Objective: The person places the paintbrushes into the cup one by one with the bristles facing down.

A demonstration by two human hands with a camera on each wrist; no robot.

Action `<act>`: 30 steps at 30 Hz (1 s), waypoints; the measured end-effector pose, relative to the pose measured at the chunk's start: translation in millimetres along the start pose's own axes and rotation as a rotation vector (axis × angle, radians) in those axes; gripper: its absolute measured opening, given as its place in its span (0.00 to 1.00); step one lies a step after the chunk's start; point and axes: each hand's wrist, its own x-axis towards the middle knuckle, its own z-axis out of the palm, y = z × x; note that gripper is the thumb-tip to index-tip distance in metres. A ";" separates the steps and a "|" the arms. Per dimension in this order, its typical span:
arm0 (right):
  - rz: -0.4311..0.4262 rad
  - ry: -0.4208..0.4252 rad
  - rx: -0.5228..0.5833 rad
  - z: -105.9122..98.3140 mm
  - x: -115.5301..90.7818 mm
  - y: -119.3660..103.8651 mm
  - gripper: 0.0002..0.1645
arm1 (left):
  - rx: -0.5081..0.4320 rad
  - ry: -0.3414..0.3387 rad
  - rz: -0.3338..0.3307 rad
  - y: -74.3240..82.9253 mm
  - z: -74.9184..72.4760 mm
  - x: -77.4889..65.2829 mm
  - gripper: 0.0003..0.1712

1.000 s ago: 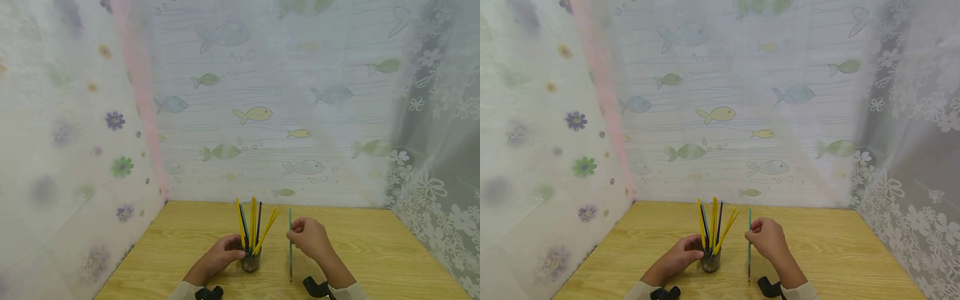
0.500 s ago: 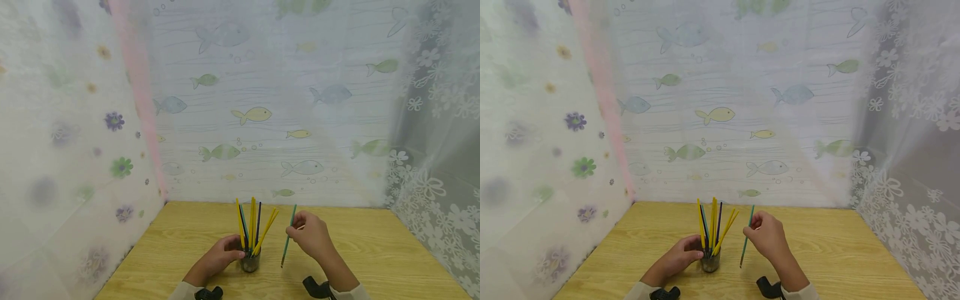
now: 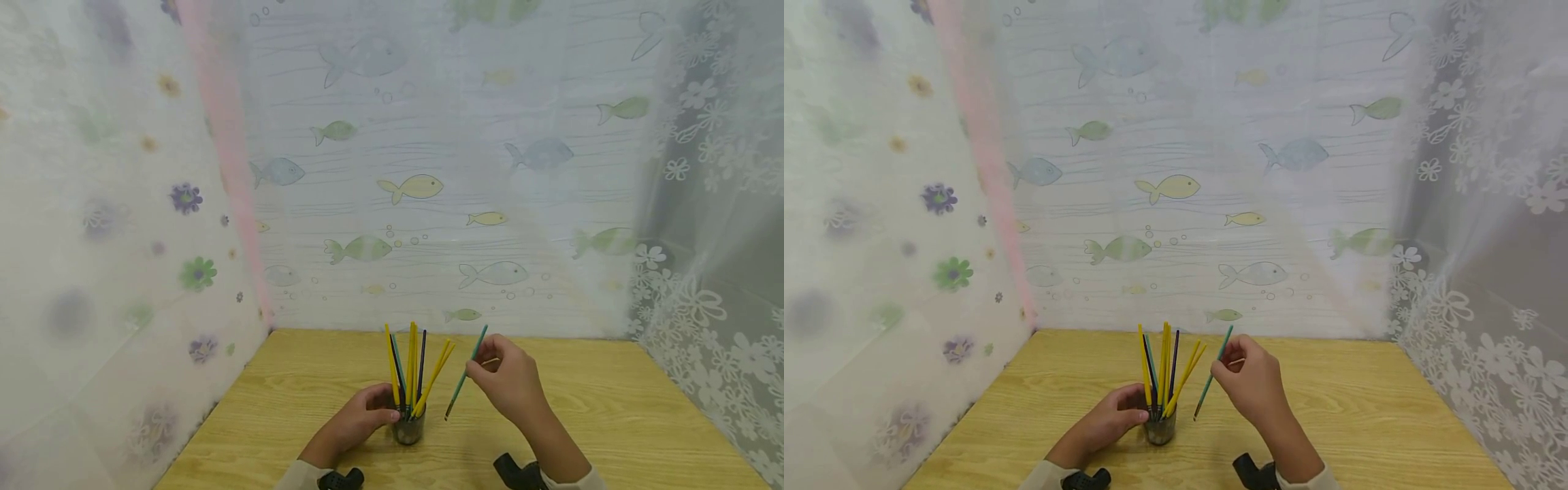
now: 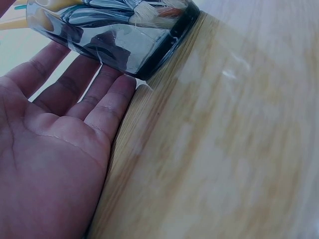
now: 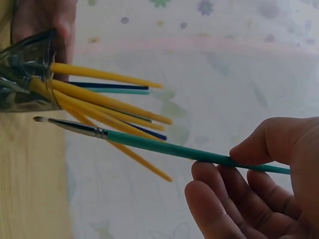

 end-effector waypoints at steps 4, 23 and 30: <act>-0.018 0.023 0.014 0.2 -2.2 -4.9 0.06 | -0.012 -0.004 0.002 0.1 0.6 0.3 0.44; -0.121 0.016 0.190 7.5 -6.8 -6.7 0.08 | -0.021 -0.003 0.000 2.1 1.6 -0.1 0.44; -0.130 0.001 0.210 14.3 -6.3 -4.5 0.08 | -0.046 -0.018 0.021 -2.0 1.2 1.4 0.42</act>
